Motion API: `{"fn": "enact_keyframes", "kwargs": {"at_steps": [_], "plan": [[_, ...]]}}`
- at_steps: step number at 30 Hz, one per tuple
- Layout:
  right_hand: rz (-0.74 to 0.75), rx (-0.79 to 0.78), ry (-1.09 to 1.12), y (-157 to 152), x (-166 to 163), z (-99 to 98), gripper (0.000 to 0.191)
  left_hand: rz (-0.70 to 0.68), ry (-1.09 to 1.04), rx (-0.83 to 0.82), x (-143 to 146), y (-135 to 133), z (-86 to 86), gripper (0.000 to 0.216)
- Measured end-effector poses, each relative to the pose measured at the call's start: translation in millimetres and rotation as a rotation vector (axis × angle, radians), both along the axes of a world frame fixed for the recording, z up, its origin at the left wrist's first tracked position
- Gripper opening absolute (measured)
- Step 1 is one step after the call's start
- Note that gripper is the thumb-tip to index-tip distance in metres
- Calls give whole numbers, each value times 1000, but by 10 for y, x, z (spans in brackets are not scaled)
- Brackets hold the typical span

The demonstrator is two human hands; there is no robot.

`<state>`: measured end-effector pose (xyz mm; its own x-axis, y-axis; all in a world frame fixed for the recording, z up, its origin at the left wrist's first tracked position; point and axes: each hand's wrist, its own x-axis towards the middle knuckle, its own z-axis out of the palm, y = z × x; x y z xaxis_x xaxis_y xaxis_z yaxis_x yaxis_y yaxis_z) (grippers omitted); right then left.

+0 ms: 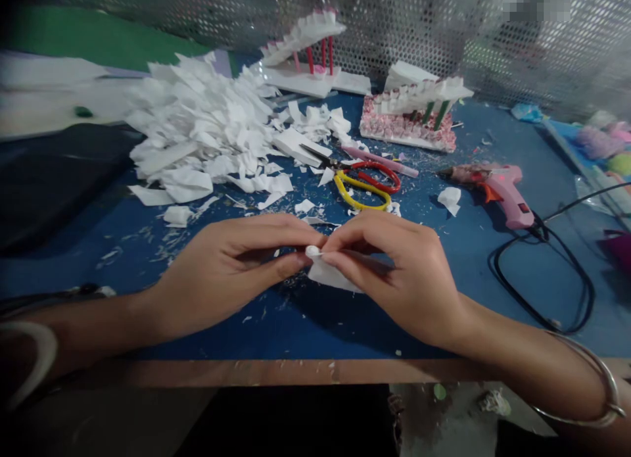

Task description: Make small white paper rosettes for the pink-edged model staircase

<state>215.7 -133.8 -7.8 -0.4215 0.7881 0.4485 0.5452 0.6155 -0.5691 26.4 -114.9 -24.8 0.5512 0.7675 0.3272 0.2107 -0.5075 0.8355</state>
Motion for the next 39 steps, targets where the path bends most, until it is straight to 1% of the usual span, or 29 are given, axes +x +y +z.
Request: {"fn": "enact_keyframes", "kwargs": {"at_steps": [4,5,6,9,11,14,17,19,22,27,34,39], "plan": [[0,9,8,-14,-16,-10,2,-27,-102,-132,11,-11,-9,38],[2,8,13,-17,-19,-13,2,-26,-117,-158,14,-11,-3,40],[4,4,19,-19,-21,-15,2,-23,-122,-177,17,-8,6,37],[6,-13,21,-22,-22,-17,1,-27,-122,-218,16,11,26,16],[9,-17,19,-19,-21,-16,2,-36,-122,-254,12,30,18,7],[21,-7,30,-11,-24,-18,3,-35,-117,-303,14,55,-23,6],[24,12,42,-3,-31,-23,3,2,-147,-305,24,63,-57,16],[17,26,31,0,-33,-24,4,16,-155,-276,28,53,-53,16],[-9,28,-1,-1,-32,-21,3,17,-69,-177,25,23,-16,6],[-69,17,-48,-11,-42,-7,4,36,24,-7,8,0,12,9],[-40,60,-113,-7,-21,-6,4,2,114,165,1,60,5,13],[-8,50,-140,16,0,1,5,-25,163,233,-23,88,33,14]]}}
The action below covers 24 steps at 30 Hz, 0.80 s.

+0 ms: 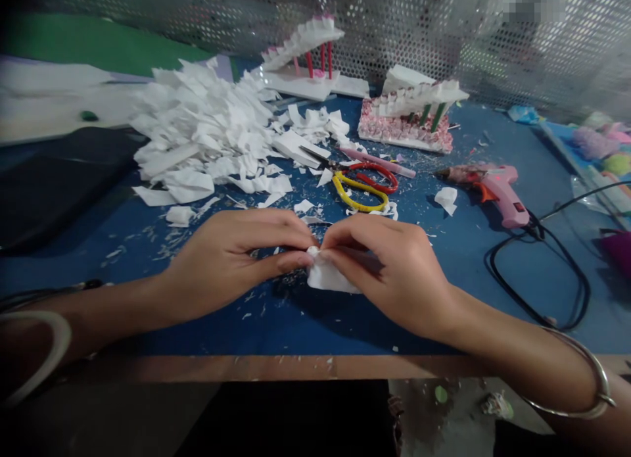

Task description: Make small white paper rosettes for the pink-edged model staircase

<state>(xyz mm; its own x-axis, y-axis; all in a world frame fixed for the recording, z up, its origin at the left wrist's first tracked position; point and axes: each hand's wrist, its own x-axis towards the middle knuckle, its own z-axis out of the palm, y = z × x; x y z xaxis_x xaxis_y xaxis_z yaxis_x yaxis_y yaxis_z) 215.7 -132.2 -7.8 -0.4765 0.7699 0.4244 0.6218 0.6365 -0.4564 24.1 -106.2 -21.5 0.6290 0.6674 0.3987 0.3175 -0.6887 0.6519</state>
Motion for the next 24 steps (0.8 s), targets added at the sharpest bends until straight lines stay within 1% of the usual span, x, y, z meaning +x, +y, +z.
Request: {"fn": "enact_keyframes", "kwargs": {"at_steps": [4,6,7,9,11,14,18,21,24], "plan": [[16,-75,12,11,-9,-14,6,-30,-4,-5,-1,0,-6,13],[24,-92,49,10,-5,-36,3,-23,-8,-24,5,-6,-13,13],[27,-82,72,7,2,-49,4,-10,-9,-46,9,-9,-15,14],[38,-27,86,2,19,-67,12,34,-16,-114,14,-13,-16,15],[67,47,51,1,35,-69,17,77,-31,-194,19,-14,-11,17],[131,106,10,8,39,-44,16,104,-45,-290,23,-16,2,19],[151,117,3,18,21,4,12,75,-72,-367,22,-16,7,17],[128,139,-49,15,30,18,12,42,-100,-422,16,-4,-10,16],[148,187,-118,-1,73,2,15,-18,-115,-481,11,15,-33,13]]}}
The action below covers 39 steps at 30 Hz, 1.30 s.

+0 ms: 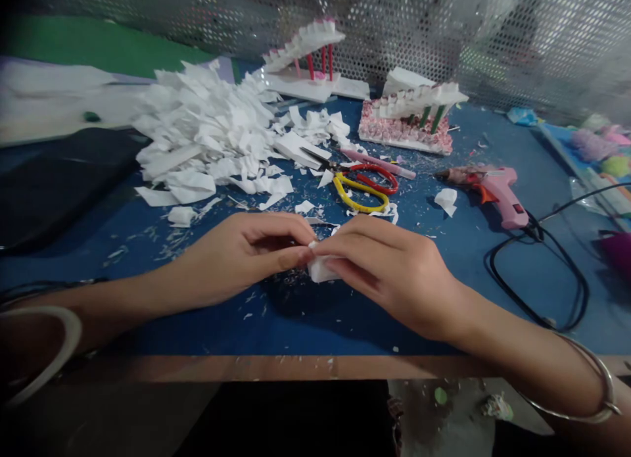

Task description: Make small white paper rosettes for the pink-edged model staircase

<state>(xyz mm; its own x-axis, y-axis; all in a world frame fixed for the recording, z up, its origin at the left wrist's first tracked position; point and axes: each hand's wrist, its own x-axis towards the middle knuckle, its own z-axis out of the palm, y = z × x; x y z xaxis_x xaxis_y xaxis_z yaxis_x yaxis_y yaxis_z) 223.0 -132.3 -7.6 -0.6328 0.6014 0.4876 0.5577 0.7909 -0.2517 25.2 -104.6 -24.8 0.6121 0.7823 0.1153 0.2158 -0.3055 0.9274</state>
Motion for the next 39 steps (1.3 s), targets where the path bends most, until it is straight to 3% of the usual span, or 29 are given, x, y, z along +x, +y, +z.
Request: {"fn": "enact_keyframes", "kwargs": {"at_steps": [9,16,24,28,35,39], "plan": [[38,84,-143,-70,80,0,16,-75,-36,-107,24,-6,15,13],[50,201,-203,-10,51,-4,7,-113,57,-22,20,-11,33,16],[45,-5,-77,33,-2,-50,9,-127,110,214,5,-27,41,14],[22,-94,-4,38,2,-84,7,-123,112,246,9,-49,41,16],[-17,55,-29,21,-19,-118,7,-90,106,167,41,-124,45,13],[-6,55,-2,8,-30,-117,4,-48,77,167,53,-125,37,13]]}}
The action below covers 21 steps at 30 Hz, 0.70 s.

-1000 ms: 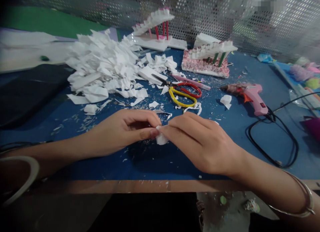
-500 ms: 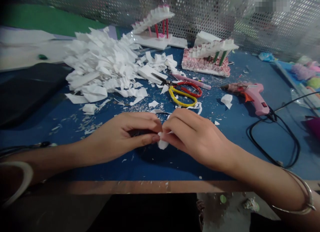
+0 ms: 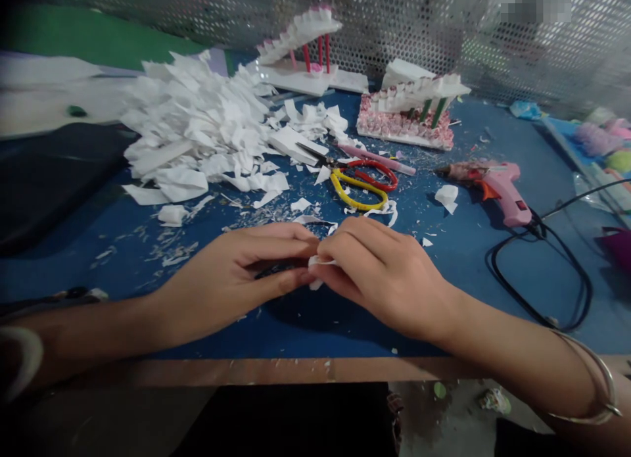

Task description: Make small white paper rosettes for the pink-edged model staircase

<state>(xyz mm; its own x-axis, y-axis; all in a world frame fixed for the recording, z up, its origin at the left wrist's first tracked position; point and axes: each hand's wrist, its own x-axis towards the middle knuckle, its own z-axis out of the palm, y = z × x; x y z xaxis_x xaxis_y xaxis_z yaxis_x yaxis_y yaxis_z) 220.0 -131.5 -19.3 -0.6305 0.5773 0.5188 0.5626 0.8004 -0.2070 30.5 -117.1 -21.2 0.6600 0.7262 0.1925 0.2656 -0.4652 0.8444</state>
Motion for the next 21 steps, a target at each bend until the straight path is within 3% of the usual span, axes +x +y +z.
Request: {"fn": "enact_keyframes", "kwargs": {"at_steps": [12,18,21], "plan": [[-31,-185,126,5,-8,81,4,60,-31,86,-41,13,-3,12],[-18,-199,190,-16,-40,107,2,69,-139,-14,-39,-18,-49,40],[-9,-276,215,-11,-50,110,1,63,-167,-12,-39,-23,-60,42]]}}
